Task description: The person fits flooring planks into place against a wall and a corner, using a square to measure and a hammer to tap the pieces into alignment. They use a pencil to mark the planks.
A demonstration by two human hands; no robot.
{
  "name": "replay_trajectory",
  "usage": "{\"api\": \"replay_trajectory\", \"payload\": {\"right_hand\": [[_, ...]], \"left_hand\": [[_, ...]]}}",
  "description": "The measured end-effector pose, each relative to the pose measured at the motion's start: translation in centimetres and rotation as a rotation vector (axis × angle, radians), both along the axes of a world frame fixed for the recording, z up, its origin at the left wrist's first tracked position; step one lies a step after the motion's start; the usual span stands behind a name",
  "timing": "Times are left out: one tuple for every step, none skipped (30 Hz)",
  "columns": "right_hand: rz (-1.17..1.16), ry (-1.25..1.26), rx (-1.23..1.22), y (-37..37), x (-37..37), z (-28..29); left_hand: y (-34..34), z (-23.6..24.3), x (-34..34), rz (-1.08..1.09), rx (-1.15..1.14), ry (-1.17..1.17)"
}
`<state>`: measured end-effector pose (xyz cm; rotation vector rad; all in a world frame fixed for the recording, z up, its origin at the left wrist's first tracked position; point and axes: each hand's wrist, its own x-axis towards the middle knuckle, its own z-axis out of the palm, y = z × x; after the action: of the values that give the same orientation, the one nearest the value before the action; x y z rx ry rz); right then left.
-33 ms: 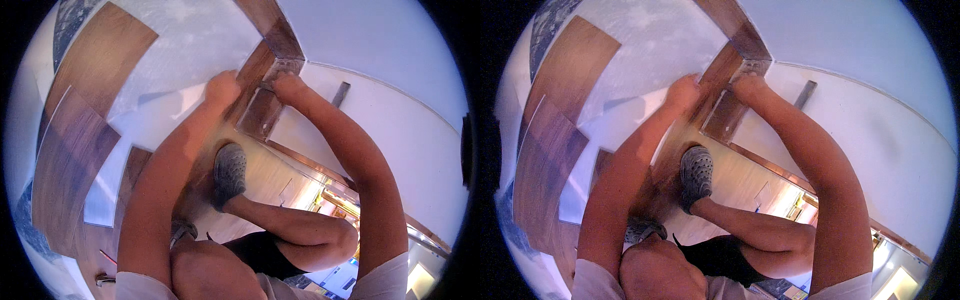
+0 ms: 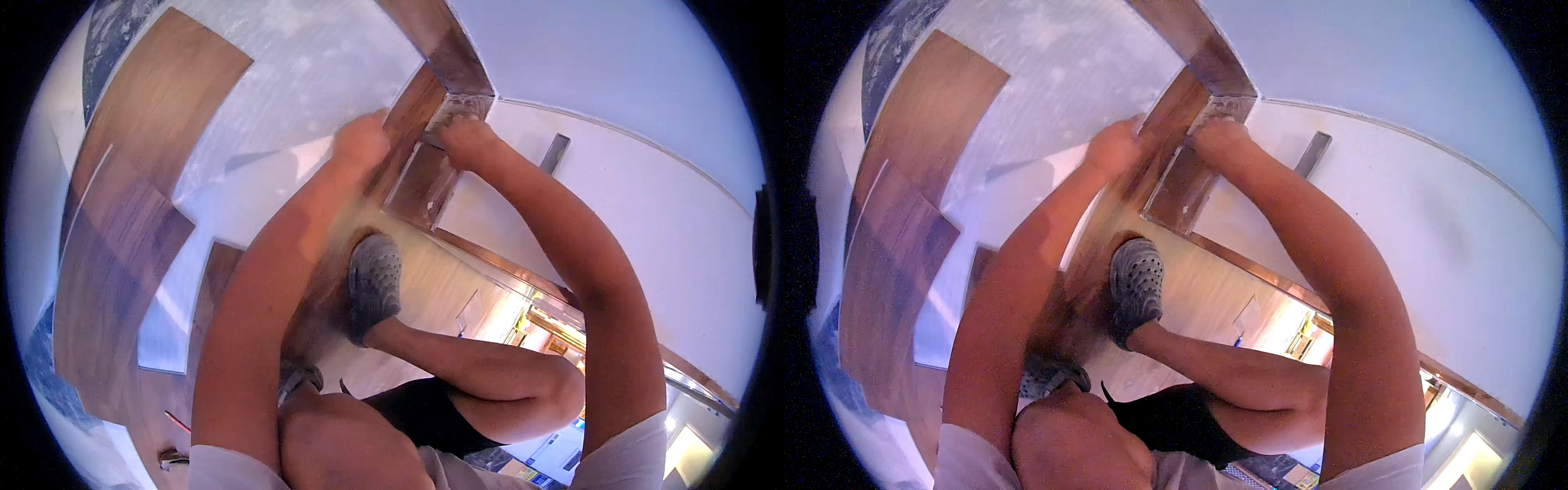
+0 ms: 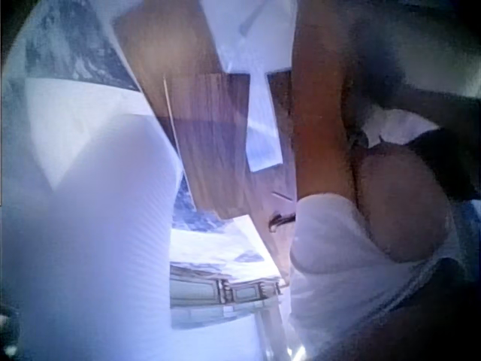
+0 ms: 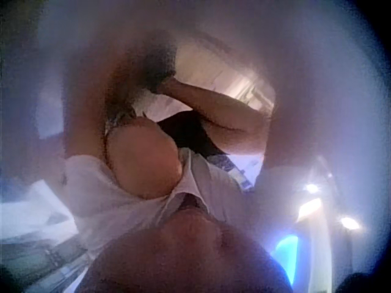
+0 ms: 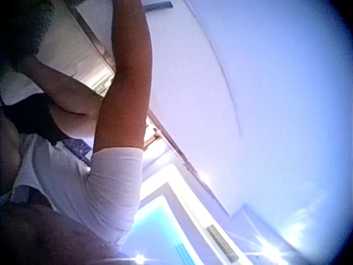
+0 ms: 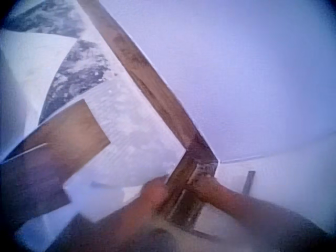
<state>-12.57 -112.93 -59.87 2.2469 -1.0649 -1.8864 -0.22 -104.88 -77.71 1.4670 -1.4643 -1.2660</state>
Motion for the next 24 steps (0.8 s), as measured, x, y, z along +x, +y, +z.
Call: {"api": "replay_trajectory", "payload": {"right_hand": [[-0.046, 0.018, 0.018, 0.0, 0.8, 0.2], [-0.088, -0.006, -0.014, 0.1, 0.1, 0.3], [-0.129, -0.031, -0.046, 0.2, -0.6, 0.1], [-0.171, -0.056, -0.078, 0.3, -1.4, 0.2], [-0.170, -0.054, -0.109, 0.7, -0.8, 0.3], [-0.170, -0.052, -0.141, 1.1, -0.3, 0.4], [-0.169, -0.049, -0.173, 1.3, 0.3, 0.6], [-0.198, -0.019, -0.170, 1.2, 0.6, 0.9], [-0.226, 0.010, -0.167, 0.9, 1.0, 1.1], [-0.251, 0.038, -0.165, 0.6, 1.4, 1.4], [-0.303, -0.046, -0.220, 0.6, 1.8, 1.7], [-0.350, -0.131, -0.275, 0.5, 2.2, 2.1], [-0.391, -0.220, -0.327, 0.2, 2.7, 2.6], [-0.462, -0.290, -0.436, 0.5, 3.1, 3.1], [-0.533, -0.379, -0.522, 1.2, 4.1, 3.0], [-0.601, -0.471, -0.600, 1.9, 5.2, 3.2], [-0.691, -0.581, -0.668, 3.7, 7.0, 3.8], [-0.718, -0.816, -0.713, 5.2, 7.1, 2.8], [-0.745, -0.934, -0.716, 7.0, 9.2, 2.2], [-0.361, -1.196, -0.829, 8.2, 6.4, -1.0], [-0.425, -1.232, -0.809, 10.1, 6.4, -2.7], [-0.777, -1.313, -0.728, 12.7, 6.9, -3.8], [-1.121, -1.385, -0.692, 15.2, 7.9, -4.5], [-1.122, -1.406, -0.729, 17.5, 8.0, -6.0]], "left_hand": [[-0.3, 0.3, 0.4, -0.038, 0.023, 0.012], [-0.6, 0.6, 0.4, -0.081, 0.039, 0.031], [-0.7, 1.0, 0.3, -0.103, 0.040, 0.009], [-0.7, 1.4, 0.1, -0.124, 0.041, -0.013], [-0.7, 1.3, 0.2, -0.140, 0.047, -0.043], [-0.7, 1.3, 0.2, -0.156, 0.047, -0.050], [-0.8, 1.4, 0.2, -0.173, 0.047, -0.057], [-0.9, 1.3, 0.3, -0.189, 0.048, -0.068], [-0.9, 1.3, 0.2, -0.175, 0.044, -0.047], [-0.9, 1.4, 0.2, -0.158, 0.040, -0.028], [-0.7, 1.2, 0.1, -0.140, 0.039, -0.010], [-0.8, 1.1, 0.1, -0.131, 0.046, 0.008], [-1.1, 1.1, 0.0, -0.116, 0.054, 0.024], [-1.1, 1.1, -0.1, -0.108, 0.062, 0.040], [-0.5, 1.5, 1.0, -0.111, 0.041, 0.139], [0.0, 2.2, 1.8, -0.103, 0.022, 0.234], [1.5, 4.4, 3.1, 0.011, 0.215, 0.346], [2.6, 4.0, 3.8, 0.023, 0.295, 0.189], [4.5, 1.9, 3.6, 0.221, 0.169, 0.099], [6.6, 1.8, 3.6, 0.231, 0.059, 0.123], [8.9, 0.3, 3.5, 0.321, 0.019, 0.164], [10.7, 2.5, 5.8, 0.161, 0.233, 0.166], [13.9, 2.6, 7.1, 0.270, 0.065, 0.158], [16.5, 3.5, 8.6, 0.329, 0.100, 0.243]]}}
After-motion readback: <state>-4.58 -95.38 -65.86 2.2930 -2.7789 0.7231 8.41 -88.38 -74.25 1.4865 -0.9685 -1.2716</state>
